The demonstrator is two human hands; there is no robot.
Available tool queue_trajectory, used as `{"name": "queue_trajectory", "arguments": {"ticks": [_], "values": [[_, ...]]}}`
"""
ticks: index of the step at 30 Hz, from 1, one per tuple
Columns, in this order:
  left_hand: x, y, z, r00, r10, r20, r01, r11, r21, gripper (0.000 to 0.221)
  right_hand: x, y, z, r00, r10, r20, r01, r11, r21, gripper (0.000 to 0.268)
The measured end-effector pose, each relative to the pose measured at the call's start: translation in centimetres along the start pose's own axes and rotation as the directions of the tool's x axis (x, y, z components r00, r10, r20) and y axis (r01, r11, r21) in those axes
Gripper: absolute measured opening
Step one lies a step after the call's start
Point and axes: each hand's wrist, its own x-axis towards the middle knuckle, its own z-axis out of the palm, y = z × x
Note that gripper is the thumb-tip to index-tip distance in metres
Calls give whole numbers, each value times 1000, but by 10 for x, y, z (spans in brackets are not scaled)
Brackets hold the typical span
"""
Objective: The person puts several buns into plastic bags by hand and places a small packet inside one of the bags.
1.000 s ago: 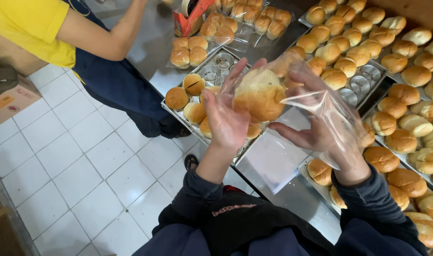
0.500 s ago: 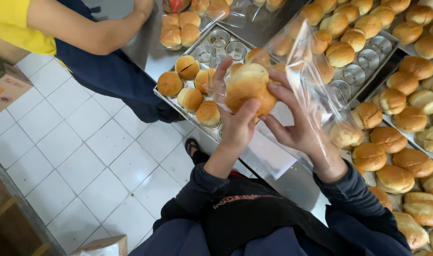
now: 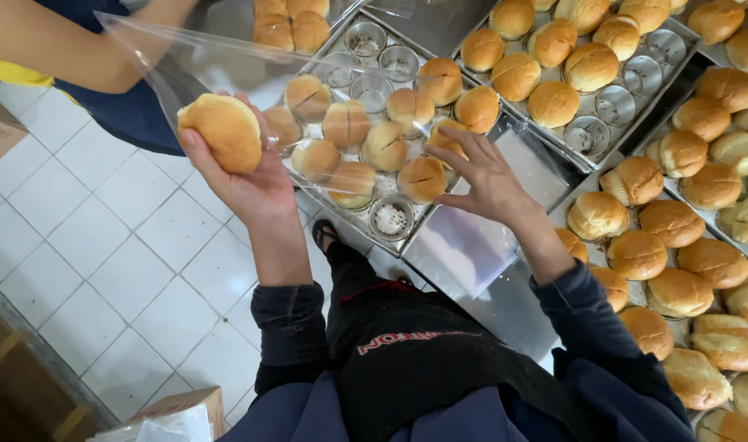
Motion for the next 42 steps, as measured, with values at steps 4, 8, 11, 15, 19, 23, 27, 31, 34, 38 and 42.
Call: {"name": "queue_trajectory", "arguments": {"ticks": [4, 8, 11, 15, 19, 23, 27, 31, 34, 38, 42], "values": [[-3, 11, 2, 997, -4, 77, 1, 1000, 31, 46, 4, 41, 30, 909, -9, 416, 103, 974, -202, 80], [-6, 17, 4, 1000, 28, 9, -28, 1000, -10, 46, 10, 35, 10, 953, -105, 283, 98, 994, 36, 68], [-6, 3, 10, 987, 26, -158, -24, 1000, 13, 62, 30, -12, -37, 994, -67, 85, 44, 967, 250, 62], [-24, -30, 7, 992, -115, 59, 111, 992, 63, 51, 38, -52, -63, 995, -87, -57, 95, 984, 150, 57], [-38, -35, 24, 960, -206, 190, 182, 974, 138, 43, 38, -66, -96, 986, -164, -39, 164, 986, 4, 58], [-36, -39, 24, 965, -115, 237, 98, 992, 82, 30, 16, -80, -107, 997, 33, -71, -28, 997, 73, 56], [-52, -53, 24, 973, -162, 165, 145, 983, 113, 48, -1, -76, -96, 959, 105, -264, -83, 992, 95, 57], [-94, -57, 38, 827, -412, 381, 390, 910, 138, 68, 0, -71, -99, 995, -59, -83, 69, 990, 121, 64], [-110, -69, 31, 830, -370, 417, 321, 929, 185, 63, 2, -81, -84, 833, 164, -529, 14, 949, 316, 25], [-122, -80, 30, 817, -349, 459, 287, 936, 201, 64, -19, -52, -61, 705, 23, -709, 30, 998, 62, 9], [-125, -81, 28, 789, -318, 525, 245, 948, 205, 64, -21, -66, -86, 880, 16, -475, 144, 943, 299, 49]]}}
